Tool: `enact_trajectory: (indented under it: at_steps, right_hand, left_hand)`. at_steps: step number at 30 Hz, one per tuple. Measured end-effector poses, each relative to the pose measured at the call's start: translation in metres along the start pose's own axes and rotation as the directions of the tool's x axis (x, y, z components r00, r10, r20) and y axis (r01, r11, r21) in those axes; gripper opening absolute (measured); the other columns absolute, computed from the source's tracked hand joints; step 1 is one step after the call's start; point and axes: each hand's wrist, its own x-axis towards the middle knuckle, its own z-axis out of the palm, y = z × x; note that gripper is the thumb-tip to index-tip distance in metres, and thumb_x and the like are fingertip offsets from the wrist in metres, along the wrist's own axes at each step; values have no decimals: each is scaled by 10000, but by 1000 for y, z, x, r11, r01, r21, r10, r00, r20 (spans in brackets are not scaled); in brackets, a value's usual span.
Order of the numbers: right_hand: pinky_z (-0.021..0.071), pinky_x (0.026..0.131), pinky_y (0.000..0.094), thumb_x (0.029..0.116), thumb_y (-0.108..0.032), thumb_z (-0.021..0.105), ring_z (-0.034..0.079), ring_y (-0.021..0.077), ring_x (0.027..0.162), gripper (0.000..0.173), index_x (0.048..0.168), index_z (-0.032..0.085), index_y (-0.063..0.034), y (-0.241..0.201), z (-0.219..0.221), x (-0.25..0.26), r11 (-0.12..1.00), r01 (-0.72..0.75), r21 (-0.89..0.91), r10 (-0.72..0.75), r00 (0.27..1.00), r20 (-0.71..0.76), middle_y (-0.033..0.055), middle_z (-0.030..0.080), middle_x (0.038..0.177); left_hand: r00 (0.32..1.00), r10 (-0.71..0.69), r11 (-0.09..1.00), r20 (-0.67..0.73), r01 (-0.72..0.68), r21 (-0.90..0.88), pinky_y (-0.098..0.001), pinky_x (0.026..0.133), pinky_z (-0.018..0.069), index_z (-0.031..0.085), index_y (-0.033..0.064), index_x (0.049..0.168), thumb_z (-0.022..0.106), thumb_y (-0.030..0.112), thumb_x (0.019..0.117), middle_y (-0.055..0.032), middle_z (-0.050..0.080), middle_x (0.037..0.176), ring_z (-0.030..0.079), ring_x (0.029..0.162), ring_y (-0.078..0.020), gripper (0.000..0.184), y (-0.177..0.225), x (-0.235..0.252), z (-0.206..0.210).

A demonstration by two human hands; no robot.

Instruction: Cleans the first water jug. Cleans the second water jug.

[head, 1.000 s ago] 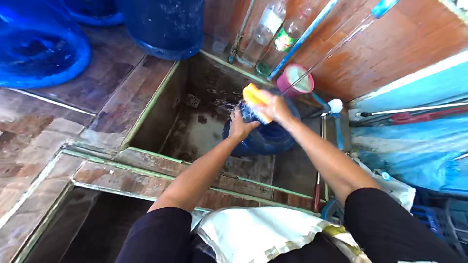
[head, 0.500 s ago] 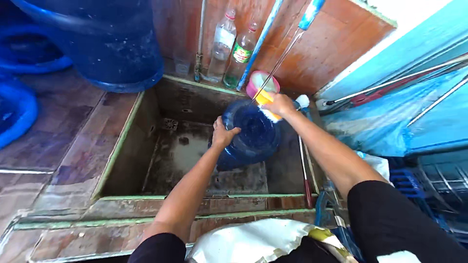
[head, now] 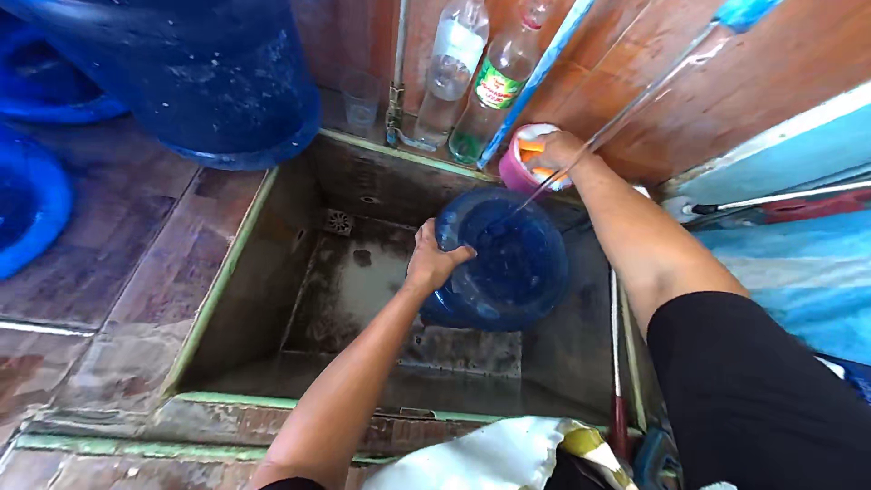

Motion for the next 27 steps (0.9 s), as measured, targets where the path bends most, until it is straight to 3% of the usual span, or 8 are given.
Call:
enact_trajectory:
  at_steps: [6,10,14,18,21,23,25,27]
  right_hand:
    - [381,1035,727,947,-235,729,554,524,1252,441,1246,656,80,3,0,19,996,34,77,-41,995,92,359,610,1276]
    - [438,1041,650,866,-187,819,612,437,1196,474,1254,666,38,32,11,10,879,-28,476,77,993,-84,294,654,1242]
    - [552,784,348,968,-231,698,637,138,897,421,1342,590,-69,31,-6,-85,579,100,809,100,976,-192,99,664,1158]
    - [562,620,207,984,-145,592,639,23,712,360,1329,546,-53,20,6,-207,425,215,879,-2,972,-236,-6,671,948]
    - [564,625,220,920,-125,645,618,20,663,410,1307,574,-8,16,34,-263,470,260,844,16,953,-302,-1,660,858]
    - [561,725,290,908,-121,727,627,97,765,446,1313,603,22,12,53,-272,618,227,753,63,940,-336,101,676,971]
    - [556,939,518,924,-228,767,700,322,1038,547,1388,583,-5,0,70,-254,761,60,646,175,940,-293,232,700,1178]
    - [510,957,656,940,-334,745,683,456,1104,632,1467,535,-55,-32,87,-244,811,-47,583,252,928,-275,278,697,1194]
  left_hand:
    - [999,-11,1000,31,12,-23,-609,972,494,314,146,1564,827,280,861,-229,475,1482,581,1233,-381,881,1,2,-6]
    - [999,51,999,-10,-51,-16,-608,977,502,349,140,1556,837,365,832,-235,495,1468,586,1234,-384,902,-7,13,-9]
    - [974,14,998,-225,-26,-50,-606,1045,469,245,57,1595,871,392,817,-275,386,1553,523,1321,-418,1053,-9,-25,6]
    - [980,-6,998,-197,-8,-69,-593,1024,478,263,39,1564,894,227,800,-280,423,1498,541,1285,-404,1009,-16,-47,33]
    - [986,50,999,-158,-50,9,-633,1033,459,260,62,1587,879,308,811,-271,332,1584,491,1348,-431,1022,-15,-43,42]
    - [987,50,998,-151,-44,38,-640,1028,458,265,48,1580,891,333,797,-291,318,1582,482,1348,-450,1042,-12,-47,50]
    - [991,83,994,-104,-75,83,-614,1074,438,279,13,1561,914,314,766,-298,345,1562,464,1371,-439,1060,-8,-51,62]
    - [992,124,979,-17,-119,163,-617,1111,406,275,-5,1565,909,339,765,-296,287,1601,402,1422,-454,1077,-5,-51,71]
